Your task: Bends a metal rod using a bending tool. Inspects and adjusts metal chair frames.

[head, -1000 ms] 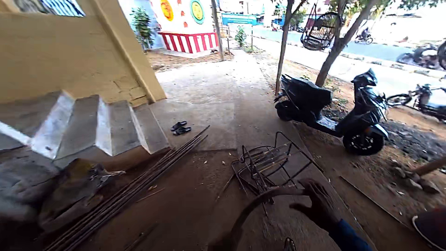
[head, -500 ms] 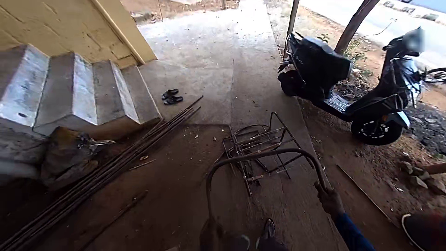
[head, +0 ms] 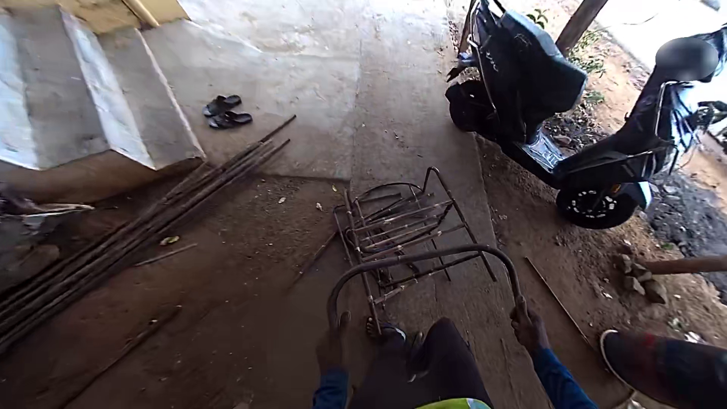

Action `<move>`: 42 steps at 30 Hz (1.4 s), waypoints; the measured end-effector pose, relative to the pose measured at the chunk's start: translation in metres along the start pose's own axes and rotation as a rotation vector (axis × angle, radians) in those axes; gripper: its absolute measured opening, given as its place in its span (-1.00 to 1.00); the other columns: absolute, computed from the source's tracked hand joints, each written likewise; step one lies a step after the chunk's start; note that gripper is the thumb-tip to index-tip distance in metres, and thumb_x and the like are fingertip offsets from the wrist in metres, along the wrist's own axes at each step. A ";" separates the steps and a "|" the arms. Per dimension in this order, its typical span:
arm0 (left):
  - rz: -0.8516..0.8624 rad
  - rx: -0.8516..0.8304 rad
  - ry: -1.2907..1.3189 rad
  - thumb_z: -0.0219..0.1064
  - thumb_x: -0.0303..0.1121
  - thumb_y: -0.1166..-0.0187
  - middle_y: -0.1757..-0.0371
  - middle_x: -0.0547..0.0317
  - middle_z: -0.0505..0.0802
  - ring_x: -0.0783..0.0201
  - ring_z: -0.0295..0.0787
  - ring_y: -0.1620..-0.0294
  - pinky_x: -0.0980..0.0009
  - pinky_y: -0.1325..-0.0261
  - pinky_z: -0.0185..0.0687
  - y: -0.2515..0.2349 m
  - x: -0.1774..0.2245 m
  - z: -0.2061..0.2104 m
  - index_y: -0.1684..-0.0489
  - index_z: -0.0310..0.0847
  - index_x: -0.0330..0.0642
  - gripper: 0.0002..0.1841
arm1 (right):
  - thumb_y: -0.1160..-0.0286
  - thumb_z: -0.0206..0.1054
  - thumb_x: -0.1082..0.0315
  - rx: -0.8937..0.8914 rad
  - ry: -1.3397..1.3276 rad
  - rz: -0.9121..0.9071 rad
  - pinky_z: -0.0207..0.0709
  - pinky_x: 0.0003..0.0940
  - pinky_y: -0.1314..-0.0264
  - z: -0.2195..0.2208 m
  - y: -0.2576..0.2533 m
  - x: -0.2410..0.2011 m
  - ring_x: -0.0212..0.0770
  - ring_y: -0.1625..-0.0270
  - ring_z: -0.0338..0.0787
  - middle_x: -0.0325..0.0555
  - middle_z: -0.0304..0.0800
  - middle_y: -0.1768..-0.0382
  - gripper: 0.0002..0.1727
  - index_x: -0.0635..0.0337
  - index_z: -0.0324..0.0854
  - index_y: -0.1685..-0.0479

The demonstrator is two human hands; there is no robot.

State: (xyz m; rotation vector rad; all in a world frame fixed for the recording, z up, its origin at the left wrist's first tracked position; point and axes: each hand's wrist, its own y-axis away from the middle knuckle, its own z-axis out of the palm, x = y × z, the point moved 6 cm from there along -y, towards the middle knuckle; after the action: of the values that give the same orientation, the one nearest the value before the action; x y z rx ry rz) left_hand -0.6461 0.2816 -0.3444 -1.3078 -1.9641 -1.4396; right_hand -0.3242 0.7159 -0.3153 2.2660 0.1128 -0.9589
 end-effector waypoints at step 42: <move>-0.320 0.042 -0.836 0.40 -0.32 -0.59 -0.51 -0.13 0.68 -0.16 0.70 -0.41 -0.18 -0.29 0.68 -0.054 -0.064 0.161 -0.74 0.42 0.15 -0.36 | -0.61 0.44 0.12 -0.101 0.853 0.083 0.56 0.40 -0.28 0.051 -0.208 0.048 0.23 -0.16 0.87 0.06 0.93 -0.09 -0.52 -0.04 0.67 -0.49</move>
State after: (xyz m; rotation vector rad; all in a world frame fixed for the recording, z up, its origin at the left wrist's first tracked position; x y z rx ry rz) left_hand -0.6253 0.3928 -0.4856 -1.8336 -2.8102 -1.0276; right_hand -0.3869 0.8376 -0.4862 2.4062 0.4155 0.1061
